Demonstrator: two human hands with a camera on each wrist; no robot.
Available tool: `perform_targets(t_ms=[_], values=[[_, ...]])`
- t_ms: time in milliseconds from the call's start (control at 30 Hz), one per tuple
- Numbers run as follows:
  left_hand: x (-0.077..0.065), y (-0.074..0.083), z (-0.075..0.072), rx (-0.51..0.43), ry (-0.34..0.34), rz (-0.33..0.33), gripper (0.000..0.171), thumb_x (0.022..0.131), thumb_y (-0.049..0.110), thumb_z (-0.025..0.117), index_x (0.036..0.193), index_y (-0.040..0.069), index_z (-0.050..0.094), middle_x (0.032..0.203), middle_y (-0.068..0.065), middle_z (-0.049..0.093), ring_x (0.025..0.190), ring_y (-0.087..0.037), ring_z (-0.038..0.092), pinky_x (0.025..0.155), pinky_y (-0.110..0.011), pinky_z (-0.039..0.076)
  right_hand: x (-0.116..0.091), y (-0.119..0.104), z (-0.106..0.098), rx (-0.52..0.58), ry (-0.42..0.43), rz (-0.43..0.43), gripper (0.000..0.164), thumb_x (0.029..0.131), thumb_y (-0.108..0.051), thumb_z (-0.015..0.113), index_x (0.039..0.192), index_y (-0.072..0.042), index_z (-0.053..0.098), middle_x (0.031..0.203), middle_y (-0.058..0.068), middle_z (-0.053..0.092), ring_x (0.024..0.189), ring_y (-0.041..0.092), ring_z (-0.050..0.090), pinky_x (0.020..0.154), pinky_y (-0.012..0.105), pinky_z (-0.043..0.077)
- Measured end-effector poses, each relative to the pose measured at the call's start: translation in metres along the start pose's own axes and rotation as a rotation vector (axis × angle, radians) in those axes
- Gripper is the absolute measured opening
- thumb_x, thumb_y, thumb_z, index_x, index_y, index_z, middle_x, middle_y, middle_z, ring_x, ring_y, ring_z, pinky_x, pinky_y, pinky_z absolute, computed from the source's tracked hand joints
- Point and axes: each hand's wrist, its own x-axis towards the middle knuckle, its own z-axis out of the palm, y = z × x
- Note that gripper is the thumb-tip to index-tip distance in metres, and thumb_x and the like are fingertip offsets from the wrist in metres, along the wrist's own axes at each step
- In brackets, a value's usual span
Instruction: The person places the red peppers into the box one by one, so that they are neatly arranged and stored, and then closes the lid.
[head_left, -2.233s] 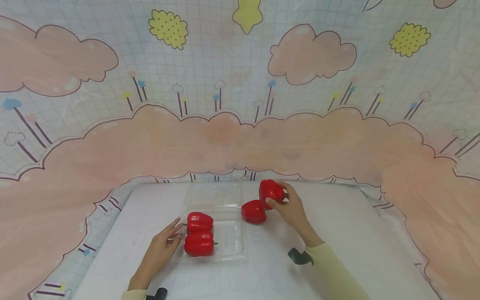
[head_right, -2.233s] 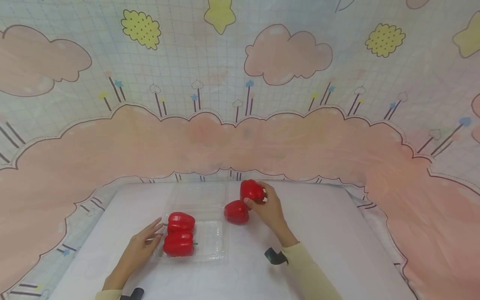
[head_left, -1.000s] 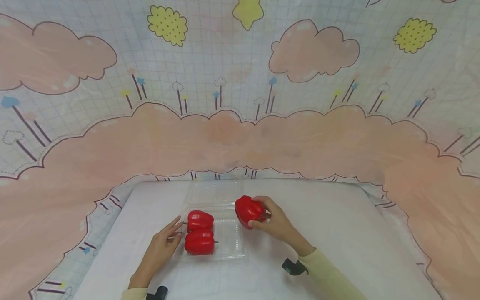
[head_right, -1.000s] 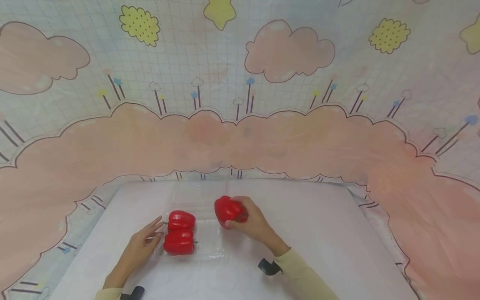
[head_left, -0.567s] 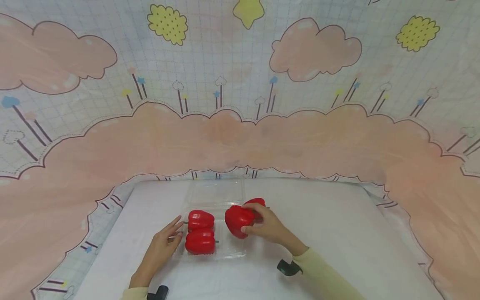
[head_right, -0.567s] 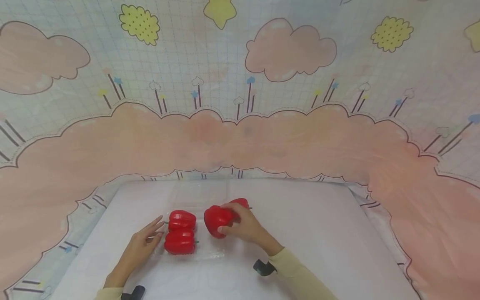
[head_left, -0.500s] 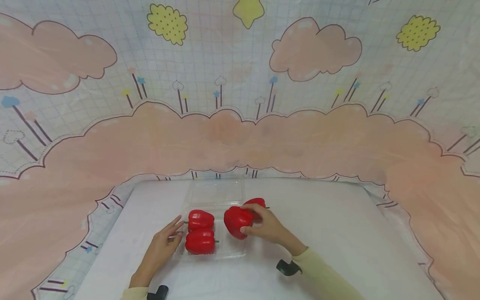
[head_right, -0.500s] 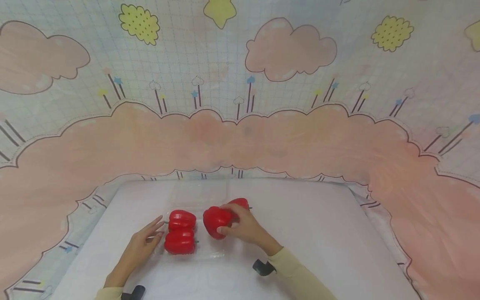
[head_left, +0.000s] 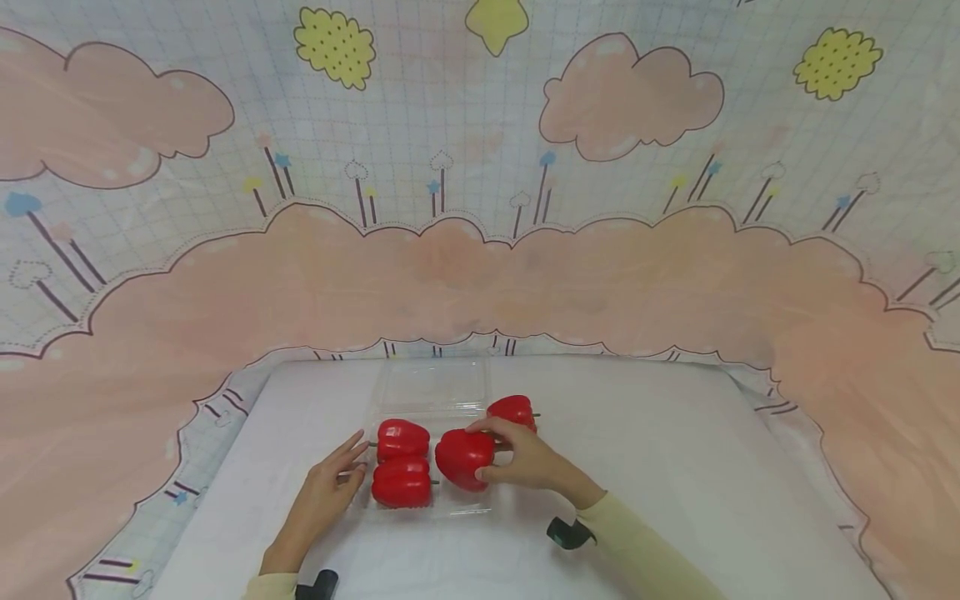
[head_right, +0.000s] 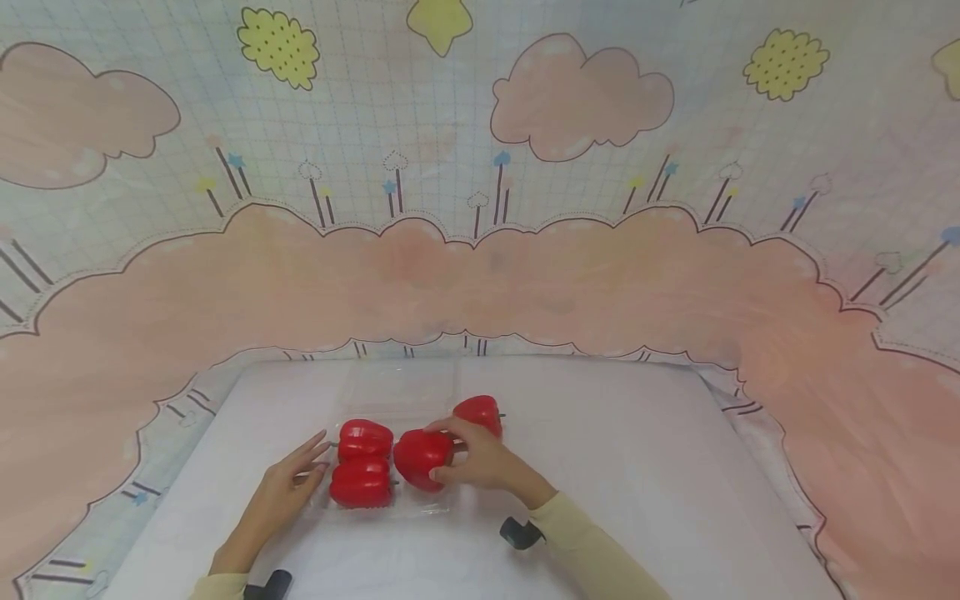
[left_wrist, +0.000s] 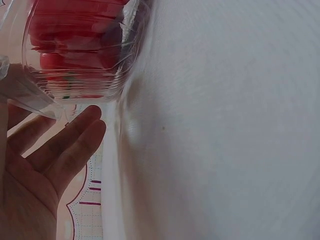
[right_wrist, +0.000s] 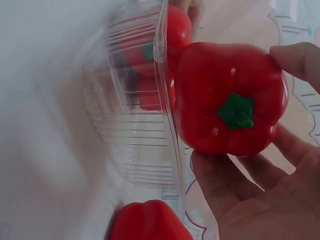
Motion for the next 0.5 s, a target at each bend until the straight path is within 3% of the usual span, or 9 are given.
perform_targets(t_ms=[267,500], values=[[-0.0001,0.0006,-0.0014,-0.004,-0.001,-0.002,0.045,0.093,0.012,0.064,0.138,0.009,0.057,0.15,-0.013,0.048,0.11,-0.033,0.069,0.084,-0.035,0.061,0.0019,-0.0008,0.0014,-0.045,-0.072,-0.039,0.064,0.075,-0.024,0.082,0.133,-0.025,0.054,0.131,0.0,0.058,0.121,0.022,0.054,0.092,0.047,0.059],[0.0007,0.0006,-0.0008,-0.01,0.006,0.002,0.045,0.093,0.008,0.064,0.137,0.008,0.058,0.15,-0.014,0.048,0.109,-0.034,0.069,0.083,-0.035,0.061,0.0032,0.0009,0.0034,-0.094,-0.105,-0.044,0.067,0.074,-0.024,0.083,0.134,-0.025,0.054,0.131,-0.004,0.058,0.121,0.017,0.055,0.093,0.03,0.058]])
